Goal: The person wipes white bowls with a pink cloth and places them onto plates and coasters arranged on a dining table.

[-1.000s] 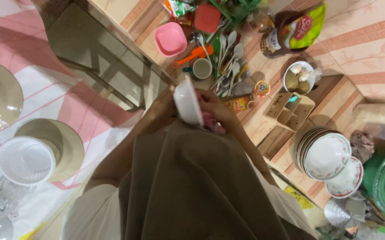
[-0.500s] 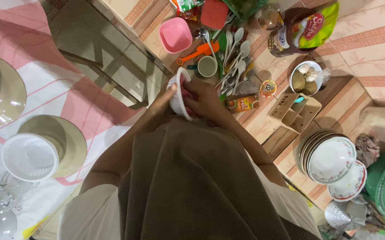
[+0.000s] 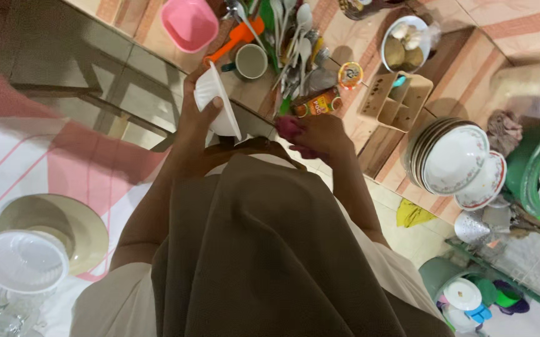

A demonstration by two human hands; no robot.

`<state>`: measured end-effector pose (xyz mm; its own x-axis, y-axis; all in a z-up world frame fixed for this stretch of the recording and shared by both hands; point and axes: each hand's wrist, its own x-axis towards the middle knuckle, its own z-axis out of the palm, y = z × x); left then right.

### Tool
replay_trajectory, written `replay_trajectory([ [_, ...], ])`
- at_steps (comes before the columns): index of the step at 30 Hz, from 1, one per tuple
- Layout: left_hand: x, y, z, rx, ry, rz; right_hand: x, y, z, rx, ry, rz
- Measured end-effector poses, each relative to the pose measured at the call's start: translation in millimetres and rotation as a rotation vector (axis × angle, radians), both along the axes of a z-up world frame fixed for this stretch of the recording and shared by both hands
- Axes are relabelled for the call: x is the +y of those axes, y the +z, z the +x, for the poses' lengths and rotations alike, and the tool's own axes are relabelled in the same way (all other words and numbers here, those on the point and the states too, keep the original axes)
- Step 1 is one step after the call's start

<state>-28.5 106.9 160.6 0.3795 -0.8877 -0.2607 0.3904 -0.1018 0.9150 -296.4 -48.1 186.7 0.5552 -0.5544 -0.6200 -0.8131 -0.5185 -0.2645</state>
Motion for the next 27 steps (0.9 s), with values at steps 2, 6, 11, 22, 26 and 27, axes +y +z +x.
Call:
replay_trajectory([
  [2,-0.5,25.0,-6.6,-0.061,-0.063,-0.122,4.8,-2.8,-46.5,-0.063,-0.417,0.262],
  [6,-9.6,57.0,-36.2,0.006,-0.144,-0.034,-4.9,-35.7,-126.7,0.252,-0.245,-0.022],
  [11,-7.4,58.3,-83.4,0.227,-0.209,0.002,-10.0,-86.3,-173.8,0.244,-0.372,-0.247],
  [22,28.3,61.0,-182.6,0.704,-0.016,-0.523,37.5,-4.4,-86.1,-0.947,-0.336,0.541],
  [26,53.7,41.6,-200.7,0.556,0.212,-0.394,50.7,7.9,-69.0,-0.971,-0.228,0.672],
  [27,65.8,38.5,-201.7,0.545,0.264,-0.408,51.7,5.8,-64.5,-0.951,-0.181,0.699],
])
